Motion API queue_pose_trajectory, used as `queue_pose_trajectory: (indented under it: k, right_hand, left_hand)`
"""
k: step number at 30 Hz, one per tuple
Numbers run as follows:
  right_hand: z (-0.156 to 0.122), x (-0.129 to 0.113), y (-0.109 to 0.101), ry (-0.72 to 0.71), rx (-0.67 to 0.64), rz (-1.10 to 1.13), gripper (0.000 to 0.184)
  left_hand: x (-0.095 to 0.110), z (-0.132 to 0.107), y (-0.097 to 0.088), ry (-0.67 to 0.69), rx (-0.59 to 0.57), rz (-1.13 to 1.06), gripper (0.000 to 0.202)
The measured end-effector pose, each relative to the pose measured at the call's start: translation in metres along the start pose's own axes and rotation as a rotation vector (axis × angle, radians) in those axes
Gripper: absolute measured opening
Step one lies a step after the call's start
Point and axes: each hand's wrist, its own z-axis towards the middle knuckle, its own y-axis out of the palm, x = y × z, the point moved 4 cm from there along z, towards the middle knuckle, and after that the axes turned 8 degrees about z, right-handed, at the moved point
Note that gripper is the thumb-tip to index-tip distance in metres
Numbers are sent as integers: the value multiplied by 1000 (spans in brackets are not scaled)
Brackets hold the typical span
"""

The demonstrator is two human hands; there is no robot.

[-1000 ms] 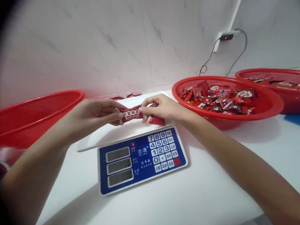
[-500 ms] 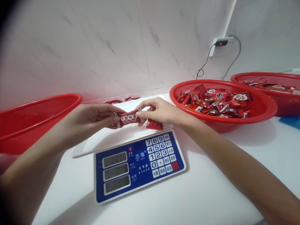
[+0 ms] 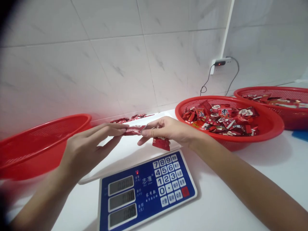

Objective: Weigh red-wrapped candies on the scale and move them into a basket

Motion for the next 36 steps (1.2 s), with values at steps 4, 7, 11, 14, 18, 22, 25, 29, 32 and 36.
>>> queue_pose_trajectory:
  k: [4,7,11,14,18,22,25,29,32,36]
  right_hand:
    - [0,0,-2,35,55,-35,37]
    - [2,1,-7,78,231,-67,30]
    - [1,-1,-11,94,372,94,13]
    - [-1,-3,-7,72,305,208,19]
    - [-1,-8,5,-11,217,212,27]
    - [-1,-11,17,-18,189,213,43]
    - [-1,-12,23,-7,187,256,41]
    - [2,-9,26,2,189,356,36]
    - [5,-4,28,35,197,325,34]
    - [4,-7,11,-11,301,196,25]
  left_hand:
    - [1,-6,6,196,-1,154,14]
    - [-6,-11,15,171,-59,199,19]
    - [-22,-14,28,-123,-336,70,29]
    - [-23,-10,28,-395,-459,-222,31]
    - [-8,-4,25,-736,-429,-659,42]
    - [5,-3,29,-841,-434,-850,38]
    - [4,-1,29,-857,-393,-879,30]
    - [1,3,25,-875,-334,-907,25]
    - [1,3,26,-884,-341,-900,23]
    - [-9,-5,26,-877,-328,-797,25]
